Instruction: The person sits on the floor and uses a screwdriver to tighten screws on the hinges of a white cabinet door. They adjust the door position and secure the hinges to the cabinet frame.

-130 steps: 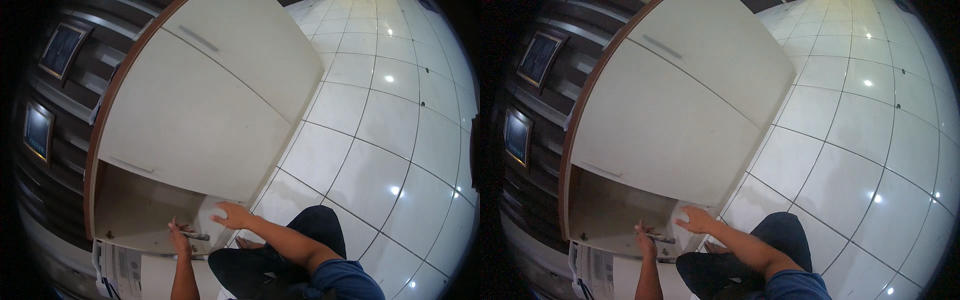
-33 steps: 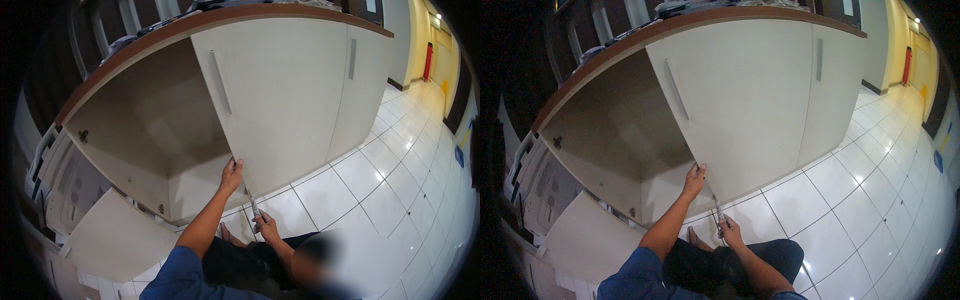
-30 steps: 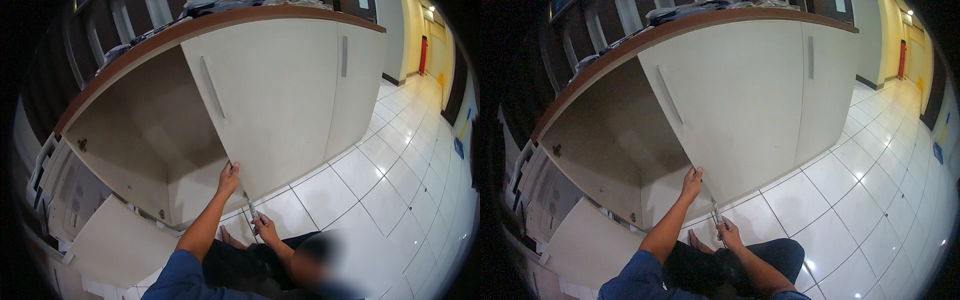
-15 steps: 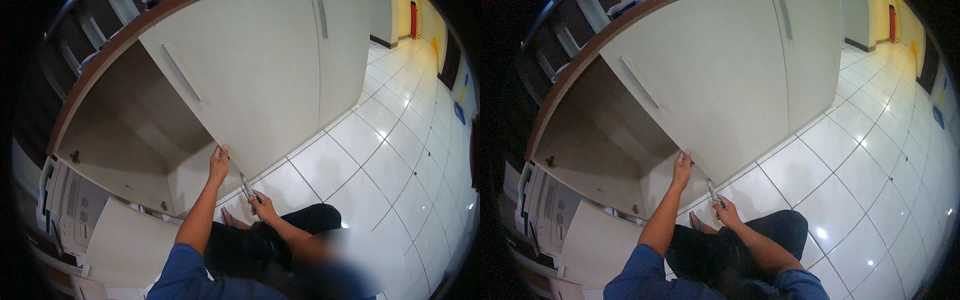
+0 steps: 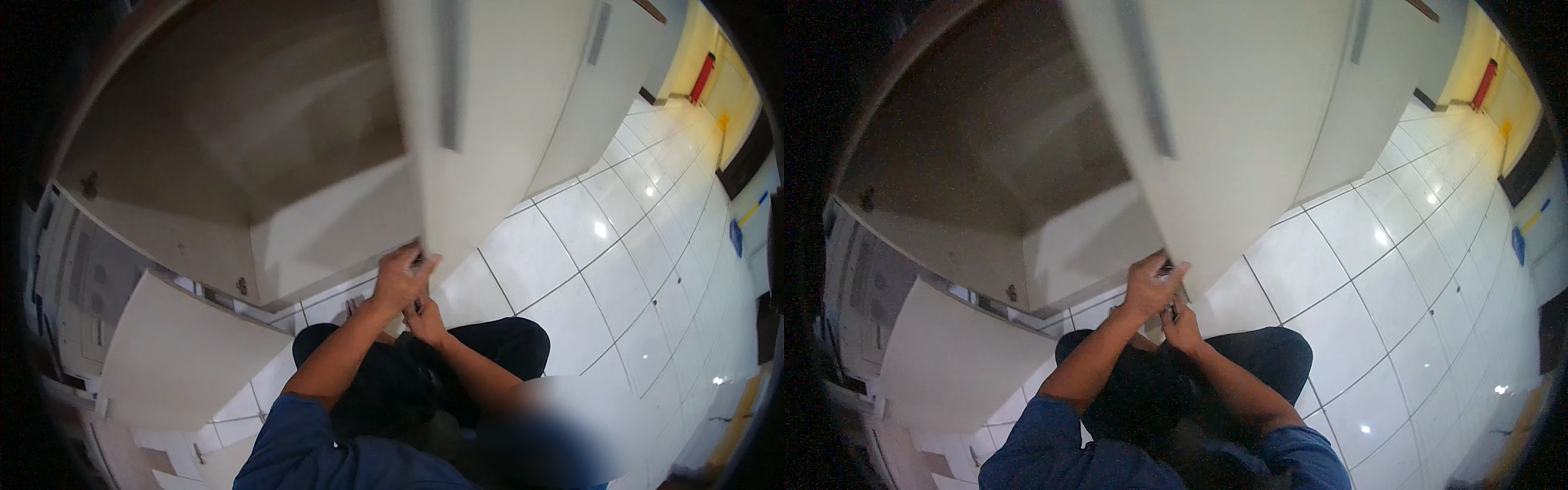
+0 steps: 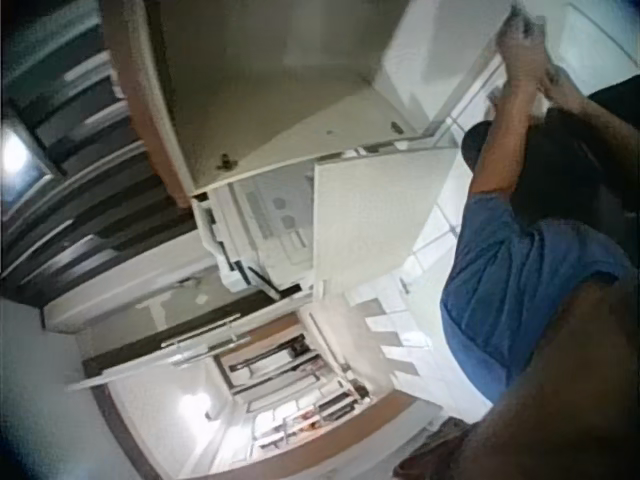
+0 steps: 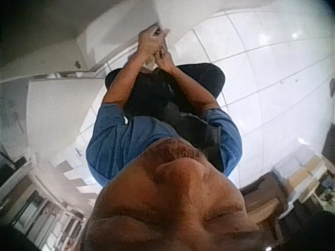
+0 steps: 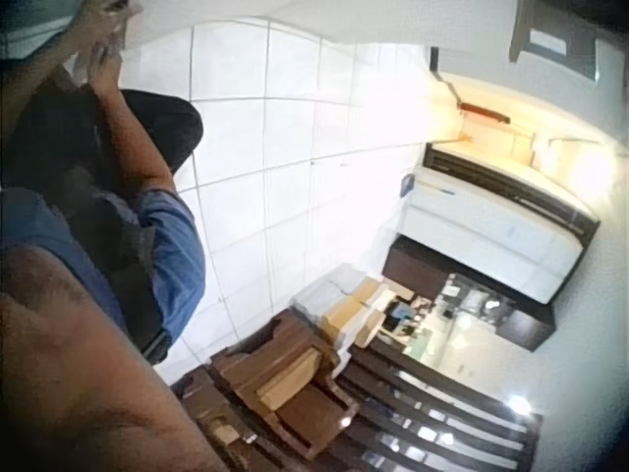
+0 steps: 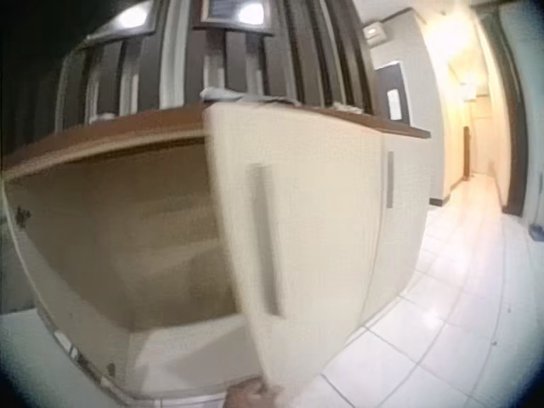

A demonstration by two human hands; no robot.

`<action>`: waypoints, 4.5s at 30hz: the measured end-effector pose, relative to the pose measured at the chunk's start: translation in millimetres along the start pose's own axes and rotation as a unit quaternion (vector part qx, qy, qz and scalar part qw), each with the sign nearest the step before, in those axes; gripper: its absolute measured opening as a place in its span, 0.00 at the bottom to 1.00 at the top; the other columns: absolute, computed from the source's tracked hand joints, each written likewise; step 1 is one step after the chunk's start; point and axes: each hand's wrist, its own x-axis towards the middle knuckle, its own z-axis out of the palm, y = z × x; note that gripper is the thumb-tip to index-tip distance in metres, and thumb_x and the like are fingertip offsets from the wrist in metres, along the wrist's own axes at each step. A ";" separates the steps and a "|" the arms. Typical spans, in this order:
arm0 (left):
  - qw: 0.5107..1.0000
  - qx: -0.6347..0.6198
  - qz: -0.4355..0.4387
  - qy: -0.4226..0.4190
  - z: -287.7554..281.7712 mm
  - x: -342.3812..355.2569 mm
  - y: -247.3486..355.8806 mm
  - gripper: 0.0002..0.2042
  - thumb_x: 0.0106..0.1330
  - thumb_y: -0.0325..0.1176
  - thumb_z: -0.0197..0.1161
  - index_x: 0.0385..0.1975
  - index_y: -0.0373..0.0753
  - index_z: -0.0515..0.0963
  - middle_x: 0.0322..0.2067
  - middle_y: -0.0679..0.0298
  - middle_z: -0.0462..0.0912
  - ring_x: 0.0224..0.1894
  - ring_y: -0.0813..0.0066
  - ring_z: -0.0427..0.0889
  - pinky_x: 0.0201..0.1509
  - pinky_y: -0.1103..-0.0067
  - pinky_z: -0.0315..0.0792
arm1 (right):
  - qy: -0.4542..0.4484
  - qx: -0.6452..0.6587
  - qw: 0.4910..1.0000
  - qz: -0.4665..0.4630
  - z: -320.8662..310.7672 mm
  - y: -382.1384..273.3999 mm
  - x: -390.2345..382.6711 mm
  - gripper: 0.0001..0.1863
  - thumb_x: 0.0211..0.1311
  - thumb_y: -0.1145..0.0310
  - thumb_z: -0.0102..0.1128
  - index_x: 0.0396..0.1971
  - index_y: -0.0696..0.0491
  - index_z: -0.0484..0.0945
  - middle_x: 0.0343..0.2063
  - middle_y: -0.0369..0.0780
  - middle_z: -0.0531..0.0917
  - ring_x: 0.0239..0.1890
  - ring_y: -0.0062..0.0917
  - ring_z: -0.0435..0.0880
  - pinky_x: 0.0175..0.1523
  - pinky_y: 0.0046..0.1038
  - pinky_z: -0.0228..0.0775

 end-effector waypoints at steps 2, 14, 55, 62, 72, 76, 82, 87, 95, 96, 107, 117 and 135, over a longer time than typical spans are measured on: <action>0.997 0.032 0.060 -0.025 10.8 -8.9 6.8 0.16 0.66 0.35 0.68 0.50 0.33 0.81 0.40 0.53 0.87 0.40 0.63 0.87 0.47 0.72 0.80 | 0.079 -0.197 0.949 -0.234 4.6 7.5 7.9 0.26 0.70 0.66 0.59 0.66 0.53 0.69 0.29 0.37 0.81 0.30 0.20 0.80 0.33 0.24 0.72; 0.978 0.035 0.207 0.009 48.8 -30.9 24.4 0.27 0.62 0.39 0.70 0.60 0.36 0.76 0.48 0.52 0.85 0.46 0.58 0.88 0.49 0.67 0.82 | 0.025 -0.111 0.989 0.098 -15.7 -23.1 43.2 0.21 0.72 0.63 0.59 0.62 0.51 0.75 0.25 0.39 0.82 0.23 0.21 0.78 0.33 0.28 0.74; 0.999 0.030 0.017 0.037 0.0 -6.3 10.1 0.15 0.64 0.37 0.67 0.42 0.31 0.81 0.33 0.46 0.86 0.36 0.51 0.87 0.43 0.68 0.78 | -0.149 0.011 0.986 0.069 -104.9 -187.5 -177.6 0.20 0.73 0.69 0.57 0.62 0.51 0.74 0.48 0.46 0.85 0.48 0.29 0.83 0.56 0.33 0.74; 0.997 0.023 0.055 -0.039 26.5 -28.8 51.4 0.17 0.63 0.37 0.69 0.48 0.34 0.82 0.38 0.48 0.87 0.39 0.55 0.88 0.45 0.70 0.79 | -0.146 0.026 0.983 0.112 -109.2 -189.1 -178.2 0.19 0.74 0.68 0.56 0.61 0.53 0.75 0.44 0.42 0.84 0.47 0.23 0.79 0.55 0.27 0.71; 0.996 0.058 0.060 -0.002 29.8 -24.2 56.9 0.15 0.63 0.33 0.69 0.46 0.34 0.81 0.38 0.48 0.87 0.40 0.54 0.88 0.45 0.69 0.79 | -0.068 0.090 0.990 0.083 -127.7 -157.9 -179.4 0.19 0.73 0.68 0.58 0.61 0.55 0.75 0.42 0.38 0.83 0.41 0.18 0.77 0.50 0.23 0.71; 0.999 0.045 0.002 -0.025 21.4 -19.0 52.0 0.16 0.63 0.33 0.69 0.47 0.33 0.81 0.37 0.49 0.87 0.38 0.57 0.89 0.43 0.71 0.80 | -0.072 0.077 0.993 0.055 -131.3 -155.3 -174.6 0.19 0.73 0.68 0.58 0.61 0.54 0.75 0.39 0.37 0.82 0.38 0.17 0.76 0.47 0.22 0.71; 0.992 0.008 0.104 -0.069 62.4 -35.8 76.4 0.25 0.62 0.39 0.72 0.58 0.35 0.77 0.36 0.52 0.88 0.39 0.59 0.89 0.48 0.71 0.80 | -0.103 0.039 0.982 0.150 -134.5 -165.2 -165.5 0.19 0.73 0.66 0.57 0.61 0.54 0.75 0.49 0.49 0.84 0.47 0.32 0.84 0.55 0.33 0.74; 0.964 0.104 0.149 -0.192 115.3 -30.5 104.1 0.52 0.60 0.46 0.72 0.76 0.38 0.41 0.38 0.46 0.85 0.35 0.48 0.87 0.42 0.64 0.81 | -0.093 -0.053 0.984 0.143 -137.9 -171.2 -159.5 0.20 0.69 0.65 0.61 0.58 0.57 0.76 0.43 0.53 0.86 0.42 0.45 0.87 0.50 0.39 0.77; 0.927 0.074 0.310 -0.196 193.9 -11.5 128.8 0.53 0.61 0.44 0.71 0.77 0.41 0.36 0.43 0.43 0.82 0.37 0.47 0.86 0.42 0.62 0.82 | -0.032 -0.225 0.956 0.187 -155.9 -164.0 -143.7 0.15 0.64 0.70 0.64 0.48 0.60 0.80 0.38 0.52 0.87 0.38 0.41 0.88 0.45 0.37 0.77; 0.927 0.069 0.310 -0.199 202.3 -10.8 131.8 0.54 0.60 0.42 0.71 0.77 0.43 0.36 0.41 0.45 0.82 0.34 0.51 0.86 0.38 0.65 0.82 | -0.010 -0.219 0.963 0.157 -160.9 -157.4 -142.2 0.15 0.64 0.70 0.63 0.48 0.60 0.80 0.38 0.50 0.87 0.38 0.39 0.88 0.45 0.36 0.77; 0.900 0.069 0.278 -0.328 213.2 17.1 159.3 0.53 0.65 0.51 0.68 0.77 0.42 0.35 0.46 0.43 0.82 0.37 0.50 0.87 0.40 0.65 0.85 | 0.130 0.055 0.981 0.130 -167.3 -83.0 -105.1 0.24 0.71 0.66 0.60 0.61 0.59 0.70 0.51 0.45 0.81 0.48 0.32 0.81 0.54 0.34 0.75; 0.981 -0.104 0.144 -0.073 72.1 24.6 15.3 0.30 0.66 0.45 0.69 0.63 0.32 0.72 0.34 0.49 0.87 0.26 0.69 0.84 0.32 0.72 0.79 | 0.137 -0.176 0.966 0.132 -193.9 -55.9 52.4 0.24 0.69 0.66 0.62 0.60 0.60 0.72 0.39 0.41 0.84 0.35 0.26 0.82 0.42 0.28 0.77; 0.962 -0.033 -0.116 -0.244 77.4 21.7 -116.4 0.23 0.64 0.43 0.66 0.53 0.32 0.79 0.37 0.47 0.85 0.42 0.51 0.85 0.51 0.60 0.77 | -0.089 -0.554 0.824 -0.073 -248.6 -62.0 344.5 0.22 0.69 0.69 0.62 0.61 0.46 0.73 0.48 0.46 0.85 0.50 0.35 0.86 0.54 0.36 0.79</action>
